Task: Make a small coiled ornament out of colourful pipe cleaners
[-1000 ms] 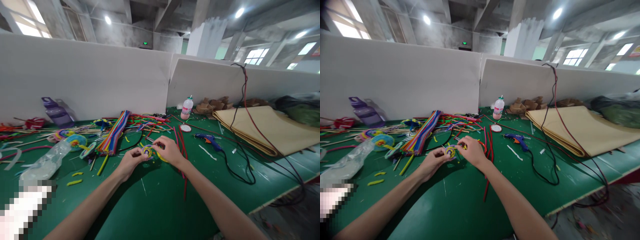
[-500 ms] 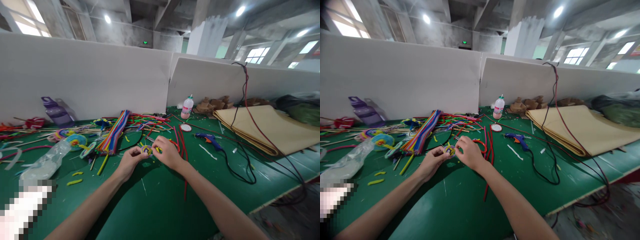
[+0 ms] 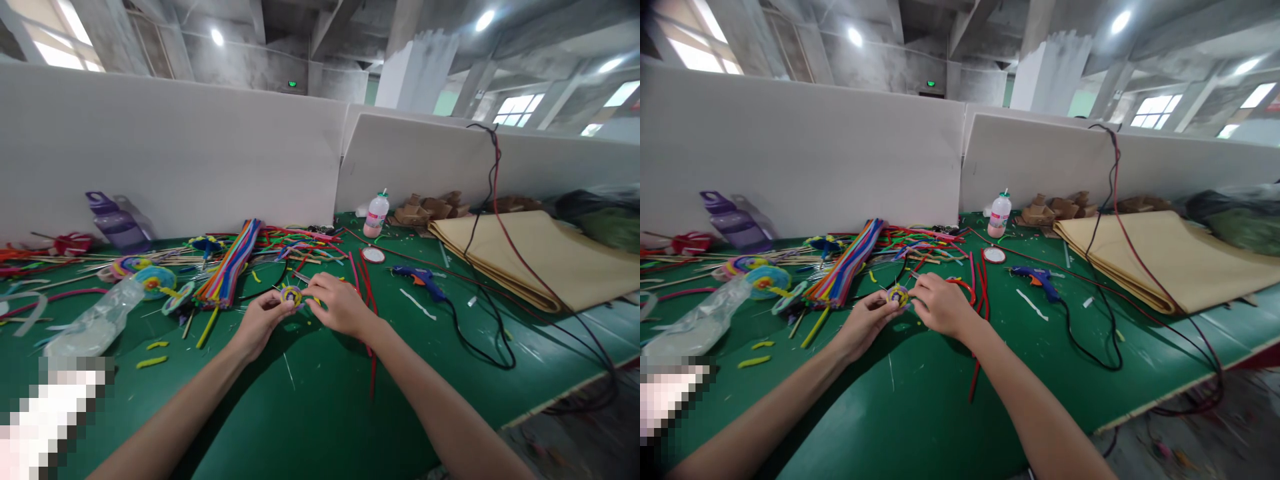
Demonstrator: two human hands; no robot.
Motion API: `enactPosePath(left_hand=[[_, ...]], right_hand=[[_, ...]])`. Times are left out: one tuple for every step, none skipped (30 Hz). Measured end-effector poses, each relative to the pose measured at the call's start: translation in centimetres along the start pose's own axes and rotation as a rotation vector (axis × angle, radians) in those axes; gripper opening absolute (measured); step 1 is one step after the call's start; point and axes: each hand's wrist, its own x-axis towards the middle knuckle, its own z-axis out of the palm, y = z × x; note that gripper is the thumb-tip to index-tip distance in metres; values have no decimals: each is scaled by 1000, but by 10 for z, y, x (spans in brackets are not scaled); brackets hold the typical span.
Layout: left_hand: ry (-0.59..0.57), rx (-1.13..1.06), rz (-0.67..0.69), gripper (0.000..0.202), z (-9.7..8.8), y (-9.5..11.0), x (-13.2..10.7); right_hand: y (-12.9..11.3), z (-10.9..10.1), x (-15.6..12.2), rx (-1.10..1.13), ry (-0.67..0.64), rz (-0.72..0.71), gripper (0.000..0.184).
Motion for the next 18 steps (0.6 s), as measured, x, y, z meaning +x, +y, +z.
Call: enactPosePath(left_hand=[[0, -25, -12, 18, 0, 0, 0], [-1, -44, -25, 18, 0, 0, 0], [-5, -56, -38, 17, 0, 0, 0], [-12, -62, -51, 17, 0, 0, 0], [-21, -59, -63, 18, 0, 0, 0], [-31, -48, -73, 20, 0, -1, 0], [-40, -30, -79, 23, -1, -1, 0], [-45, -7, -79, 26, -1, -2, 1], [-49, 19, -72, 26, -1, -3, 1], [-55, 45, -62, 26, -1, -4, 1], [-62, 67, -50, 24, -2, -4, 1], [-71, 79, -39, 21, -2, -5, 1], [-80, 77, -32, 18, -2, -5, 1], [-88, 63, -32, 15, -3, -5, 1], [-94, 41, -37, 13, -2, -5, 2], [-96, 18, -45, 13, -2, -4, 2], [-95, 1, -51, 14, -2, -4, 2], [-94, -6, -52, 16, -1, -3, 2]], right_hand=[[0, 0, 0, 12, -3, 6, 22], [-1, 0, -1, 27, -8, 17, 24], [-2, 1, -1, 45, -18, 31, 27], [-2, 3, -1, 63, -29, 51, 29], [-3, 5, -2, 82, -37, 76, 30], [-3, 7, -2, 104, -37, 101, 30], [-4, 9, -2, 128, -29, 122, 29], [-4, 11, -1, 155, -13, 137, 27], [-4, 12, -1, 183, 10, 146, 25], [-3, 13, 0, 213, 38, 153, 23], [-3, 13, 1, 246, 64, 157, 21], [-2, 13, 2, 284, 86, 164, 19], [-2, 12, 3, 324, 104, 174, 18], [-1, 12, 4, 362, 117, 187, 18], [-1, 13, 4, 397, 124, 204, 18], [-1, 13, 5, 426, 127, 223, 18], [0, 14, 5, 448, 128, 243, 19], [-1, 15, 6, 464, 130, 258, 19]])
